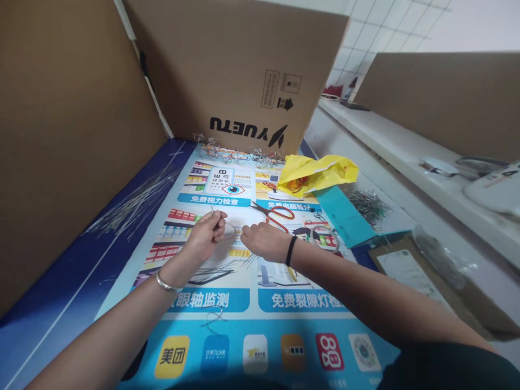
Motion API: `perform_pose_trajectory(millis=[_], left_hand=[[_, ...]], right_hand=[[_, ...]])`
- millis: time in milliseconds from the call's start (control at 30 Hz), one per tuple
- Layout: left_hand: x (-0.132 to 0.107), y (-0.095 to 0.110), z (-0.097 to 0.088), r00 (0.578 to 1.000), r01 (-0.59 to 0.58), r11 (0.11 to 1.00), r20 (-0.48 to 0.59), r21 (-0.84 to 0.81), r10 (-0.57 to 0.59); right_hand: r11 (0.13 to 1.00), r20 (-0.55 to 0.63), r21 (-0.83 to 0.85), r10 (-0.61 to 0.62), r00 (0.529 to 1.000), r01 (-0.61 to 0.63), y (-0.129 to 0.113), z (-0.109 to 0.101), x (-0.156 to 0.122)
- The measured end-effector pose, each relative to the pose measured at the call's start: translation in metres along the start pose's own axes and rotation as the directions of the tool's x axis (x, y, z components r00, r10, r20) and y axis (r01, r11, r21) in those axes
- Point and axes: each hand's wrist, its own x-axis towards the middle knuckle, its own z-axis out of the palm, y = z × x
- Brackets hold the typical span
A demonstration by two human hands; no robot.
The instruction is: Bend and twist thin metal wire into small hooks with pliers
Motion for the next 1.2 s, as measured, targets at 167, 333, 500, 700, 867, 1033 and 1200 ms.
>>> perform_pose_trajectory(millis=[167, 333, 500, 700, 867, 1033, 1200], left_hand=[[0.000, 0.002, 0.000, 1.000, -0.014, 1.000, 0.006, -0.017, 0.014], [0.001, 0.003, -0.002, 0.998, -0.051, 0.999, 0.032, -0.017, 0.052], [0.002, 0.007, -0.005, 0.997, -0.074, 0.997, 0.032, -0.016, 0.075], [0.004, 0.009, -0.007, 0.992, -0.121, 0.993, 0.030, 0.008, 0.120], [0.006, 0.009, -0.007, 0.990, -0.141, 0.990, 0.015, 0.027, 0.140], [0.008, 0.020, -0.012, 0.971, -0.239, 0.971, -0.029, 0.000, 0.239], [0.009, 0.028, -0.018, 0.954, -0.288, 0.958, -0.096, -0.011, 0.285]], right_hand=[[0.995, 0.012, -0.042, -0.091, 0.996, 0.092, 0.004, 0.009, 0.008], [0.996, 0.042, -0.013, -0.087, 0.995, 0.087, 0.008, 0.010, 0.016], [0.998, 0.057, 0.039, -0.044, 0.997, 0.042, 0.010, 0.008, 0.026], [0.990, 0.188, 0.141, -0.002, 0.982, -0.025, 0.019, 0.007, 0.037], [0.937, 0.088, 0.301, 0.157, 0.984, -0.177, 0.027, 0.001, 0.022], [0.494, -0.131, 0.861, 0.447, 0.885, -0.122, 0.009, -0.004, 0.021], [-0.081, -0.021, 0.994, 0.542, 0.840, 0.078, -0.024, 0.006, 0.046]])
